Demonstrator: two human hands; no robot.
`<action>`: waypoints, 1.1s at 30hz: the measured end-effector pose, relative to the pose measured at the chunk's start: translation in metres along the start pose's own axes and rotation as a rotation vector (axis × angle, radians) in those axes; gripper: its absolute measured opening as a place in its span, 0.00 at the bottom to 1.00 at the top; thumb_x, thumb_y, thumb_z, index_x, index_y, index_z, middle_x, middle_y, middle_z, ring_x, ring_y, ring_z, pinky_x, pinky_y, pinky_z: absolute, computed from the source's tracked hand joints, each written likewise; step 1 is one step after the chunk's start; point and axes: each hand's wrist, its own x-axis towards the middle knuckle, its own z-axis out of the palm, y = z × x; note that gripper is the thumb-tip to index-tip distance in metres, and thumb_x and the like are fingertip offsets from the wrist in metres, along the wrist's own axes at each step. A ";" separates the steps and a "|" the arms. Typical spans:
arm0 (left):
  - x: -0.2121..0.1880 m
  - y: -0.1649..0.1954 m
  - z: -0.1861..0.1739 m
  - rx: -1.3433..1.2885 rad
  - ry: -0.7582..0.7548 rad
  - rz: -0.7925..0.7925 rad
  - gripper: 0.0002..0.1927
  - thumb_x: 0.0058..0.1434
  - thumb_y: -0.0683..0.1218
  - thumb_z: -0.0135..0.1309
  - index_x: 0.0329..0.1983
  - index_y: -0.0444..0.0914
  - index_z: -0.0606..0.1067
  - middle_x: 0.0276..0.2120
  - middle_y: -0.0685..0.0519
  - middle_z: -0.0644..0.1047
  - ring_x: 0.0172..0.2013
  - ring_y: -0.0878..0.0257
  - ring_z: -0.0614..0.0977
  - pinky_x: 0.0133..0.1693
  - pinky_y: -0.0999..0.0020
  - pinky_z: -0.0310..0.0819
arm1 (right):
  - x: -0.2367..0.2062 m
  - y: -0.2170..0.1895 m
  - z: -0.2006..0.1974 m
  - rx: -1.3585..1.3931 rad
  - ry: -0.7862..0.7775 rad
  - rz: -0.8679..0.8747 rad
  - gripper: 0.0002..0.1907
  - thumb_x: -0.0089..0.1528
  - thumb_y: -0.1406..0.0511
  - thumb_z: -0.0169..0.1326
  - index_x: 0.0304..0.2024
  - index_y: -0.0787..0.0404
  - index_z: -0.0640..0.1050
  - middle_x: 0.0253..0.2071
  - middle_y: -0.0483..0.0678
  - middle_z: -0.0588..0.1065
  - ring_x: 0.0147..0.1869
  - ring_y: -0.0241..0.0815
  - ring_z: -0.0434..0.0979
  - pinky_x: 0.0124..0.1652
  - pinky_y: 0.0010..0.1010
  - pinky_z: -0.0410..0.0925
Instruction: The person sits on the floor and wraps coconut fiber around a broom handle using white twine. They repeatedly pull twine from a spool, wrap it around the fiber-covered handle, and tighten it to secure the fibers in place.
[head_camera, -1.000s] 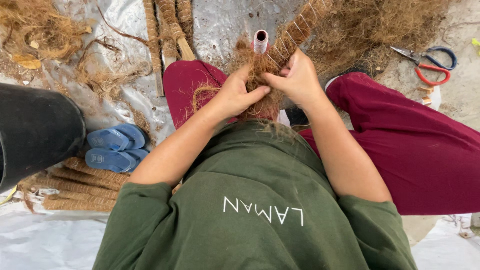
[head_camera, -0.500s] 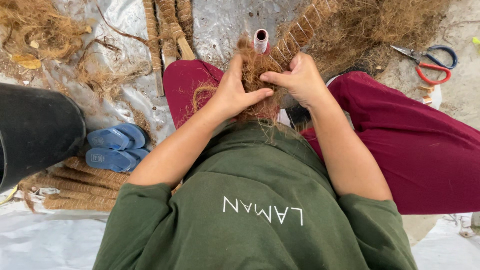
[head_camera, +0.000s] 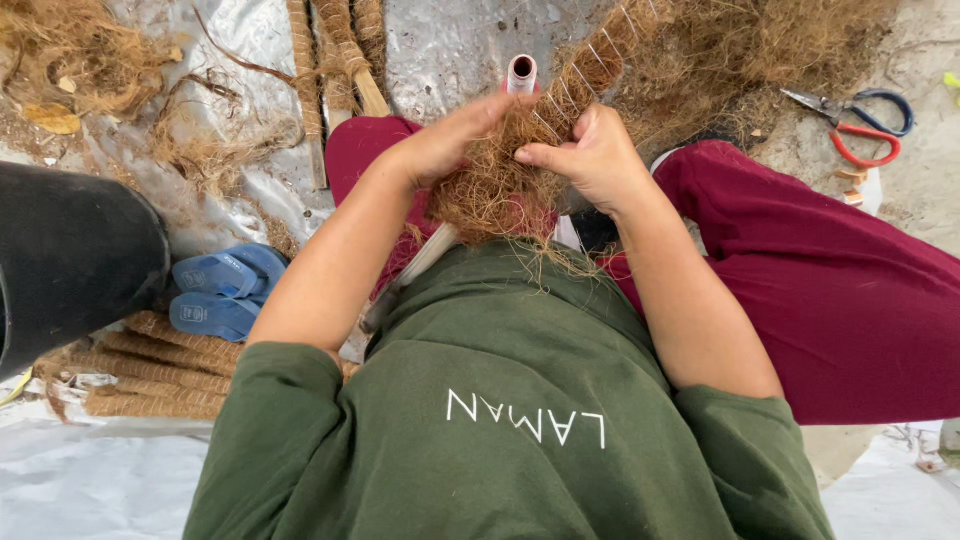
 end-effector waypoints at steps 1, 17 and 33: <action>-0.001 -0.003 0.004 -0.153 -0.043 -0.165 0.38 0.69 0.67 0.42 0.72 0.39 0.64 0.66 0.47 0.70 0.65 0.56 0.71 0.66 0.57 0.64 | 0.000 -0.002 0.001 0.034 0.006 -0.033 0.21 0.56 0.66 0.73 0.32 0.65 0.70 0.30 0.41 0.71 0.32 0.29 0.73 0.28 0.23 0.65; -0.021 0.004 0.028 -0.185 -0.005 -0.181 0.38 0.62 0.63 0.62 0.67 0.38 0.66 0.58 0.51 0.77 0.59 0.64 0.79 0.60 0.65 0.73 | 0.002 0.000 -0.002 -0.144 0.054 -0.061 0.22 0.59 0.66 0.75 0.34 0.70 0.72 0.28 0.42 0.68 0.29 0.28 0.65 0.26 0.24 0.57; -0.017 0.011 0.033 -0.307 -0.159 -0.253 0.26 0.59 0.35 0.53 0.63 0.31 0.69 0.46 0.44 0.80 0.46 0.59 0.83 0.50 0.63 0.81 | -0.003 -0.030 0.009 0.134 -0.092 -0.145 0.19 0.60 0.73 0.67 0.51 0.72 0.75 0.46 0.51 0.80 0.48 0.36 0.82 0.47 0.28 0.77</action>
